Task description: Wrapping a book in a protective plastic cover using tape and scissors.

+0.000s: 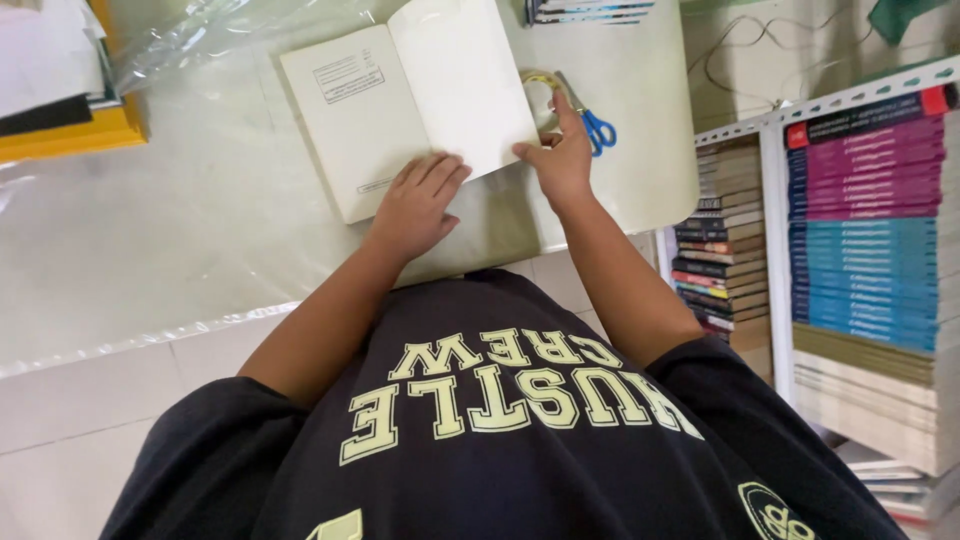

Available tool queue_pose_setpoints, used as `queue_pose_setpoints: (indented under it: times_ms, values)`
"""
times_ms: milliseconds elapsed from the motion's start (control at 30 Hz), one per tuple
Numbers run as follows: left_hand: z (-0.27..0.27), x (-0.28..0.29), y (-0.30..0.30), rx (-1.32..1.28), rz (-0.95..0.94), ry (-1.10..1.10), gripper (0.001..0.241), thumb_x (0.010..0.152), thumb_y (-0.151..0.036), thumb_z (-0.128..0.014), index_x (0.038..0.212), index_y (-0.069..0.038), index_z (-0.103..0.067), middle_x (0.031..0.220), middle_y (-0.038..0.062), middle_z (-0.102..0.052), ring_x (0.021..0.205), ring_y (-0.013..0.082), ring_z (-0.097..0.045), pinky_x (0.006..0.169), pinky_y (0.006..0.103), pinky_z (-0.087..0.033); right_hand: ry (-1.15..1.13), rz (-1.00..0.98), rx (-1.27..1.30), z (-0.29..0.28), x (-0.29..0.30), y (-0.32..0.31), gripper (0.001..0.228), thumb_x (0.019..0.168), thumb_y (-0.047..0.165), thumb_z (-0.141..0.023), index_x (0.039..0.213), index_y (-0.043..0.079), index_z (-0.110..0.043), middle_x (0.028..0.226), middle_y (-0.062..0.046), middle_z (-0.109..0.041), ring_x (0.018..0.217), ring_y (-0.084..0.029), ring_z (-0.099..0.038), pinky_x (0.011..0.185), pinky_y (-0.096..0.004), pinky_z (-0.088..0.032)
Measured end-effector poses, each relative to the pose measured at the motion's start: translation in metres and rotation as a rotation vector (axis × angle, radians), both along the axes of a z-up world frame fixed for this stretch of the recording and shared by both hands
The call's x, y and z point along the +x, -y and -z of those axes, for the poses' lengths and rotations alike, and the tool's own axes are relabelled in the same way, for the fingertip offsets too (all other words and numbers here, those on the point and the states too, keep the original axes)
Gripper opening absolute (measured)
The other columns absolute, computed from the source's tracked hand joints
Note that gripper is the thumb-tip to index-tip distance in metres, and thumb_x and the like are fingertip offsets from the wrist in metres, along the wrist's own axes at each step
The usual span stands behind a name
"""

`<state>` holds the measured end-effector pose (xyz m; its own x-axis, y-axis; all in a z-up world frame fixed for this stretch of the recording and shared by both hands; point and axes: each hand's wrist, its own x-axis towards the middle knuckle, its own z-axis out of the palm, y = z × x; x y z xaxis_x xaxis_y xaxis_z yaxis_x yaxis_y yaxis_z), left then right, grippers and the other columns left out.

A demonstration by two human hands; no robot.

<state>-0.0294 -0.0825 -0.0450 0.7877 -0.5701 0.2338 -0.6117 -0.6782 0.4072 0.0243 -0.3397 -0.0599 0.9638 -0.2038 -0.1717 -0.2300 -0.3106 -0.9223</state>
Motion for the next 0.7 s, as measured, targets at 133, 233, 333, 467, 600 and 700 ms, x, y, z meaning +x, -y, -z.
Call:
queue_pose_setpoints:
  times_ms: [133,233,333,467,600,700]
  values:
    - [0.016,0.001,0.015,-0.026,-0.088,-0.007,0.071,0.074,-0.027,-0.083,0.136,-0.004,-0.056,0.14,0.015,-0.055,0.133,0.0341,-0.05,0.113,0.0453,-0.042,0.009,-0.102,-0.009,-0.003,0.005,0.013,0.1,0.074,-0.007,-0.085,0.159,0.003,-0.033,0.156,-0.014,-0.047,0.1,-0.017,-0.068,0.082,-0.028,-0.061]
    - [0.023,0.002,0.029,-0.023,-0.163,0.079,0.062,0.078,-0.026,-0.082,0.13,-0.007,-0.056,0.136,0.014,-0.057,0.13,0.0342,-0.054,0.111,0.0467,-0.046,0.054,-0.202,-0.004,-0.008,0.012,0.018,0.101,0.074,-0.006,-0.086,0.159,0.003,-0.031,0.157,-0.015,-0.045,0.106,-0.017,-0.069,0.084,-0.029,-0.062]
    - [0.021,-0.004,0.043,0.033,-0.237,0.221,0.057,0.08,-0.026,-0.079,0.132,-0.011,-0.059,0.128,0.013,-0.057,0.121,0.035,-0.056,0.102,0.0473,-0.05,-0.001,-0.281,-0.106,-0.02,0.013,0.02,0.103,0.074,-0.004,-0.088,0.16,0.004,-0.032,0.156,-0.015,-0.046,0.1,-0.019,-0.069,0.084,-0.029,-0.061]
    - [0.021,-0.009,0.059,0.058,-0.349,0.313,0.046,0.092,-0.025,-0.075,0.136,-0.015,-0.062,0.129,0.011,-0.056,0.119,0.0345,-0.056,0.098,0.0445,-0.052,0.017,-0.346,-0.069,-0.03,0.016,0.027,0.103,0.075,-0.003,-0.086,0.16,0.006,-0.028,0.159,-0.015,-0.041,0.101,-0.018,-0.067,0.083,-0.03,-0.063]
    - [0.02,-0.008,0.06,0.069,-0.387,0.287,0.04,0.097,-0.023,-0.069,0.136,-0.018,-0.063,0.128,0.009,-0.059,0.12,0.0336,-0.057,0.098,0.0436,-0.053,0.153,-0.463,0.074,-0.042,0.019,0.051,0.086,0.09,-0.008,-0.07,0.165,0.012,-0.031,0.167,-0.015,-0.035,0.123,-0.021,-0.066,0.092,-0.034,-0.063]
    - [0.021,-0.011,0.059,0.042,-0.383,0.289,0.037,0.101,-0.025,-0.065,0.138,-0.018,-0.063,0.126,0.008,-0.061,0.121,0.0333,-0.058,0.099,0.0439,-0.054,0.425,-0.7,-0.116,-0.083,0.015,0.055,0.09,0.09,-0.016,-0.054,0.17,0.016,-0.029,0.17,-0.016,-0.035,0.141,-0.026,-0.06,0.117,-0.035,-0.056]
